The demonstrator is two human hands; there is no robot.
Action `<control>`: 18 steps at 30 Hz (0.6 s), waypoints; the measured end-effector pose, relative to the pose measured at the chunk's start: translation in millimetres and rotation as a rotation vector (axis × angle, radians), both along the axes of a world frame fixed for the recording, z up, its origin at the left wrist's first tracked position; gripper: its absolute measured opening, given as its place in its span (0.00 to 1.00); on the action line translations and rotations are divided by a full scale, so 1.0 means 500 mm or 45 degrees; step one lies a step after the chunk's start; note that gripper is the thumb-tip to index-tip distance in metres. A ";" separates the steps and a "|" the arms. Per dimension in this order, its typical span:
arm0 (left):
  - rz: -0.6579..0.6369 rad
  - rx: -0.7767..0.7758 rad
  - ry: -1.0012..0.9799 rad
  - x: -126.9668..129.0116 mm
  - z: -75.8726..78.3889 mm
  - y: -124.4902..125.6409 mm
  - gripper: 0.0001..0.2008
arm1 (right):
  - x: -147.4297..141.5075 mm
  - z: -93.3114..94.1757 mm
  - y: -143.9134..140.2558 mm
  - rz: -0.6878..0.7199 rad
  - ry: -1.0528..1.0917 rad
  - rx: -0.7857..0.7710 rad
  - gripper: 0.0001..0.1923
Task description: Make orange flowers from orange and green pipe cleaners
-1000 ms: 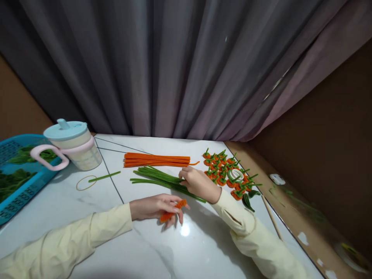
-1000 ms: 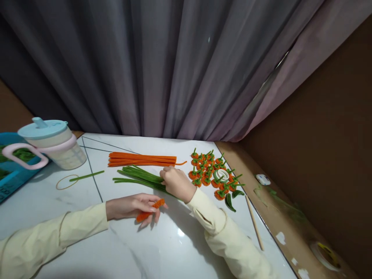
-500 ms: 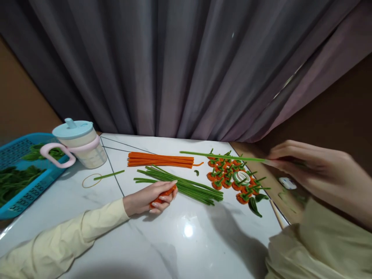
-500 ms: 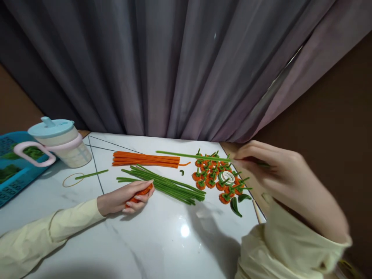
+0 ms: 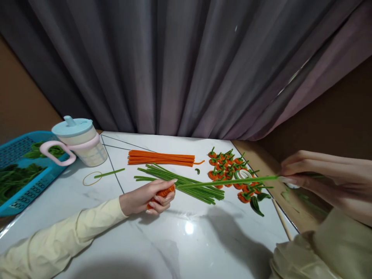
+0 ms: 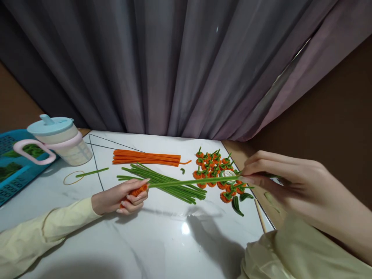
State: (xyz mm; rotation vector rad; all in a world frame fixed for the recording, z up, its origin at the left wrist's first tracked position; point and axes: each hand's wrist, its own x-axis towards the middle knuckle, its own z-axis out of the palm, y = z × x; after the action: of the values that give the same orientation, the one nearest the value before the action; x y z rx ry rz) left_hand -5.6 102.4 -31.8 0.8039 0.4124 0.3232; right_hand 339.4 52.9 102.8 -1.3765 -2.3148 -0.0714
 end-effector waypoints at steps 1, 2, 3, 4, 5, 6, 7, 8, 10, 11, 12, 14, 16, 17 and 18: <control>-0.006 -0.008 -0.001 0.001 0.001 -0.001 0.24 | -0.014 0.005 0.001 0.104 -0.008 -0.018 0.15; -0.010 -0.015 -0.001 0.001 0.002 -0.002 0.24 | -0.024 0.009 0.004 0.180 -0.022 -0.048 0.13; -0.013 -0.021 0.001 0.001 0.002 -0.003 0.24 | -0.030 0.012 0.007 0.241 -0.032 -0.067 0.11; -0.014 -0.024 0.005 0.002 0.003 -0.004 0.24 | -0.033 0.013 0.009 0.260 -0.028 -0.059 0.11; -0.014 -0.025 0.009 0.002 0.004 -0.004 0.24 | -0.033 0.013 0.012 0.262 -0.031 -0.064 0.10; -0.015 -0.022 0.013 0.002 0.005 -0.005 0.24 | -0.031 0.012 0.013 0.254 -0.031 -0.067 0.10; -0.016 -0.020 0.017 0.003 0.006 -0.005 0.24 | -0.027 0.011 0.013 0.240 -0.034 -0.071 0.10; -0.018 -0.017 0.020 0.003 0.007 -0.005 0.24 | -0.023 0.009 0.012 0.226 -0.035 -0.074 0.09; -0.020 -0.012 0.019 0.005 0.008 -0.004 0.24 | -0.013 0.004 0.008 0.182 -0.028 -0.080 0.09; -0.020 -0.009 0.020 0.005 0.008 -0.004 0.24 | -0.009 0.002 0.006 0.158 -0.024 -0.091 0.09; -0.020 -0.008 0.023 0.006 0.009 -0.003 0.24 | -0.005 0.001 0.005 0.135 -0.019 -0.105 0.09; -0.026 -0.005 0.033 0.008 0.009 -0.003 0.25 | 0.000 -0.001 0.003 0.112 -0.013 -0.135 0.09; -0.042 -0.007 0.038 0.008 0.011 -0.003 0.25 | 0.001 -0.002 0.003 0.122 -0.019 -0.153 0.08; -0.050 -0.009 0.036 0.009 0.011 -0.003 0.25 | 0.001 -0.002 0.004 0.129 -0.023 -0.155 0.08; -0.058 -0.010 0.034 0.008 0.012 -0.003 0.25 | 0.000 -0.002 0.004 0.133 -0.027 -0.155 0.07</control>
State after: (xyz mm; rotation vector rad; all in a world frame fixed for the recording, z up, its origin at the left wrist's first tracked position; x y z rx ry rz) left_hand -1.4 100.8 -25.7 0.8091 0.4199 0.2686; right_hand 339.4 55.1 101.6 -1.3148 -2.4394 0.0885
